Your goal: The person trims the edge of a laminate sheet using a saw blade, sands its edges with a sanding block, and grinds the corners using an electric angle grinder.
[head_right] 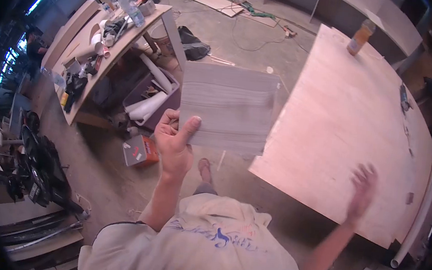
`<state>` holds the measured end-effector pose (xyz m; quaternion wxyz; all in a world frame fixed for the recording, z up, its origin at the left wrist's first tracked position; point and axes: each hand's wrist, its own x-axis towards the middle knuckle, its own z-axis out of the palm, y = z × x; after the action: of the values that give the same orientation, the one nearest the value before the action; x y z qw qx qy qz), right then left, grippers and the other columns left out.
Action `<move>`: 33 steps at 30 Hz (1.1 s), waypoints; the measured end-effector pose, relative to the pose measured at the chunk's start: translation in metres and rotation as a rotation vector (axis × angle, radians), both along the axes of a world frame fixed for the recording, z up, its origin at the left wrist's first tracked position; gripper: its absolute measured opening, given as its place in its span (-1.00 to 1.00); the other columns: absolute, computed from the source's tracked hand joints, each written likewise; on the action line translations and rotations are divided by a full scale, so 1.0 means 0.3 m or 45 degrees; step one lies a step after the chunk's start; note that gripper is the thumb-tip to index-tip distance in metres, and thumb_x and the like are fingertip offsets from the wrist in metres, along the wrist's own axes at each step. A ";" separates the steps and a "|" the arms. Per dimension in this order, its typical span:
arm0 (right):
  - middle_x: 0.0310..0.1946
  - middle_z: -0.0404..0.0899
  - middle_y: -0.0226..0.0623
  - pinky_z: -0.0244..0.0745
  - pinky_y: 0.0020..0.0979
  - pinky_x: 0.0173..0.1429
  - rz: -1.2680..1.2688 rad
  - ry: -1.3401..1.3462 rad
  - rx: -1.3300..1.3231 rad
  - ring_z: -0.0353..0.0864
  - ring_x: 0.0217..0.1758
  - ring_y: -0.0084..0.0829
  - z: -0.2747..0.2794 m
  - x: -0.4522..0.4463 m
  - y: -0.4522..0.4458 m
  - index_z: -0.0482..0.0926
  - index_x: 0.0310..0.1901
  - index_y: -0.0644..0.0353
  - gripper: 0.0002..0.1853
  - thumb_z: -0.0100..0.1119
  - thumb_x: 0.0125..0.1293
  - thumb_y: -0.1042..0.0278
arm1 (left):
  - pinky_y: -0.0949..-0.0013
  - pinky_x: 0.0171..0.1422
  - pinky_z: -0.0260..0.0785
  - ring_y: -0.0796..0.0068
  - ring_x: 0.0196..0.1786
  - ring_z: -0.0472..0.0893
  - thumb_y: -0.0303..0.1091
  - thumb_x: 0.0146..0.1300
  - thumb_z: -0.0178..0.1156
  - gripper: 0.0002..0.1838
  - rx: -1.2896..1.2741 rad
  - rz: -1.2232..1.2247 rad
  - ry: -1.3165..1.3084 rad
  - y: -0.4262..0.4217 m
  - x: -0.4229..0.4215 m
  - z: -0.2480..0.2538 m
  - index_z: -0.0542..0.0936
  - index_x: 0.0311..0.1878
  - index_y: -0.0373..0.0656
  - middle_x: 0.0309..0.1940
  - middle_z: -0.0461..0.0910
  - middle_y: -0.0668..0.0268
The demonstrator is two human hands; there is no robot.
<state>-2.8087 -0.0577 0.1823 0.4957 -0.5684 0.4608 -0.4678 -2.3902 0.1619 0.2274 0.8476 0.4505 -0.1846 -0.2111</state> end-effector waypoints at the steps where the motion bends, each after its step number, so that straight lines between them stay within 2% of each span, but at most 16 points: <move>1: 0.23 0.54 -0.04 0.49 -0.32 0.21 0.226 -0.081 0.032 0.62 0.15 -0.33 0.033 0.299 0.092 0.27 0.44 0.22 -0.39 -0.14 0.59 -0.07 | 0.64 -0.18 0.47 0.68 -0.31 0.65 -0.59 0.18 0.46 -0.71 -0.006 -0.009 -0.008 0.005 0.058 -0.001 0.51 -0.16 -0.25 -0.28 0.74 0.20; 3: 0.22 0.54 -0.01 0.55 -0.37 0.12 0.595 -0.334 0.098 0.66 0.08 -0.34 0.110 0.805 0.230 0.20 0.47 0.27 -0.27 -0.08 0.54 -0.18 | 0.62 -0.16 0.48 0.67 -0.28 0.66 -0.58 0.18 0.46 -0.71 -0.011 -0.046 -0.036 -0.010 0.217 0.018 0.50 -0.15 -0.26 -0.27 0.74 0.19; 5: 0.12 0.60 -0.11 0.54 -0.41 0.09 0.760 -0.488 0.240 0.65 0.05 -0.44 0.146 1.139 0.286 0.31 0.40 0.32 -0.32 0.10 0.50 -0.08 | 0.60 -0.13 0.50 0.66 -0.25 0.66 -0.58 0.18 0.46 -0.70 0.053 -0.116 -0.035 -0.006 0.354 0.026 0.50 -0.15 -0.26 -0.25 0.74 0.19; 8: -0.03 0.67 -0.25 0.51 -0.45 0.07 0.915 -0.211 0.049 0.61 0.01 -0.54 0.152 1.399 0.245 0.50 0.23 0.36 -0.49 0.29 0.43 0.14 | 0.56 -0.09 0.54 0.65 -0.23 0.67 -0.51 0.25 0.42 -0.69 0.304 -0.367 -0.104 -0.011 0.595 0.044 0.56 -0.01 -0.37 -0.22 0.74 0.19; 11: -0.15 0.70 -0.34 0.50 -0.46 0.04 1.137 -0.091 0.188 0.58 -0.06 -0.59 0.182 1.529 0.161 0.61 0.05 0.38 -0.63 0.37 0.36 0.28 | 0.54 -0.09 0.54 0.64 -0.24 0.67 -0.45 0.32 0.37 -0.72 0.422 -0.455 -0.195 -0.061 0.856 0.078 0.63 0.02 -0.41 -0.24 0.74 0.23; 15: -0.13 0.70 -0.34 0.52 -0.45 0.04 1.190 -0.096 0.267 0.60 -0.07 -0.59 0.177 1.700 0.065 0.62 0.05 0.39 -0.64 0.34 0.38 0.27 | 0.57 -0.16 0.50 0.70 -0.29 0.63 -0.36 0.40 0.30 -0.77 0.407 -0.455 -0.122 -0.195 1.087 0.048 0.72 -0.08 -0.38 -0.35 0.72 0.34; 18: -0.11 0.71 -0.33 0.52 -0.45 0.06 1.179 -0.114 0.298 0.60 -0.05 -0.58 0.139 1.823 -0.069 0.61 0.08 0.39 -0.63 0.33 0.38 0.28 | 0.60 -0.29 0.39 0.74 -0.38 0.56 -0.32 0.43 0.28 -0.76 0.474 -0.360 -0.166 -0.357 1.218 0.002 0.73 -0.24 -0.34 -0.47 0.64 0.44; 21: -0.08 0.70 -0.32 0.51 -0.44 0.09 1.192 -0.069 0.276 0.61 -0.02 -0.57 0.091 1.946 -0.247 0.60 0.10 0.38 -0.62 0.33 0.37 0.29 | 0.58 -0.37 0.26 0.77 -0.42 0.50 -0.36 0.43 0.26 -0.73 0.509 -0.237 -0.449 -0.535 1.351 -0.047 0.66 -0.39 -0.32 -0.52 0.58 0.50; 22: -0.06 0.70 -0.32 0.52 -0.43 0.10 1.200 -0.091 0.324 0.61 -0.01 -0.56 0.087 1.982 -0.309 0.60 0.10 0.38 -0.61 0.34 0.37 0.29 | 0.55 -0.46 0.20 0.78 -0.50 0.47 -0.39 0.44 0.21 -0.64 0.499 -0.148 -0.656 -0.598 1.399 -0.079 0.54 -0.54 -0.30 -0.62 0.50 0.51; 25: 0.00 0.68 -0.31 0.51 -0.43 0.13 1.299 -0.185 0.399 0.61 0.03 -0.54 0.077 2.085 -0.556 0.58 0.14 0.37 -0.57 0.36 0.34 0.27 | 0.52 -0.55 0.17 0.75 -0.63 0.44 -0.38 0.45 0.19 -0.59 0.483 -0.544 -0.713 -0.772 1.566 -0.015 0.51 -0.60 -0.27 -0.71 0.48 0.48; 26: 0.02 0.67 -0.30 0.51 -0.42 0.14 1.337 -0.221 0.405 0.61 0.04 -0.54 0.068 2.125 -0.641 0.57 0.15 0.37 -0.55 0.37 0.33 0.27 | 0.49 -0.61 0.16 0.70 -0.72 0.42 -0.37 0.43 0.20 -0.57 0.555 -0.786 -0.655 -0.832 1.633 0.017 0.49 -0.64 -0.25 -0.77 0.48 0.43; 27: 0.03 0.67 -0.30 0.50 -0.43 0.15 1.361 -0.197 0.405 0.61 0.06 -0.53 0.059 2.173 -0.731 0.56 0.17 0.37 -0.53 0.38 0.32 0.26 | 0.52 -0.65 0.15 0.66 -0.72 0.47 -0.35 0.40 0.23 -0.58 0.504 -1.039 -0.658 -0.898 1.718 0.027 0.51 -0.64 -0.23 -0.74 0.54 0.36; 29: 0.06 0.66 -0.30 0.49 -0.44 0.18 1.406 -0.128 0.454 0.60 0.09 -0.53 0.050 2.254 -0.909 0.54 0.20 0.37 -0.48 0.40 0.30 0.25 | 0.55 -0.70 0.09 0.69 -0.73 0.44 -0.30 0.38 0.25 -0.58 0.397 -1.278 -0.396 -1.038 1.796 0.060 0.51 -0.64 -0.21 -0.74 0.52 0.35; 31: 0.03 0.67 -0.31 0.49 -0.43 0.19 1.410 -0.210 0.686 0.62 0.06 -0.51 0.061 2.366 -1.052 0.53 0.21 0.40 -0.39 0.46 0.20 0.23 | 0.56 -0.74 0.00 0.72 -0.77 0.36 -0.24 0.39 0.24 -0.55 0.190 -1.202 -0.038 -1.167 1.867 -0.002 0.50 -0.64 -0.20 -0.75 0.50 0.36; 32: 0.02 0.67 -0.31 0.48 -0.43 0.19 1.414 -0.253 0.783 0.63 0.05 -0.50 0.064 2.427 -1.124 0.52 0.22 0.41 -0.34 0.49 0.15 0.22 | 0.54 -0.75 -0.07 0.73 -0.81 0.22 -0.23 0.43 0.20 -0.60 0.106 -1.179 0.075 -1.229 1.906 -0.026 0.52 -0.56 -0.17 -0.78 0.39 0.43; 33: 0.00 0.67 -0.32 0.49 -0.43 0.18 1.400 -0.270 0.753 0.63 0.04 -0.52 0.060 2.479 -1.190 0.53 0.21 0.40 -0.39 0.46 0.19 0.24 | 0.53 -0.73 -0.05 0.72 -0.81 0.20 -0.24 0.44 0.18 -0.62 0.019 -1.086 0.190 -1.296 1.944 -0.041 0.52 -0.54 -0.16 -0.78 0.36 0.45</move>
<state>-2.0650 -0.4146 0.2004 0.8427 -0.5116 0.1594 -0.0514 -1.8068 -0.2270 0.2153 0.6921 0.3236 -0.2909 -0.5760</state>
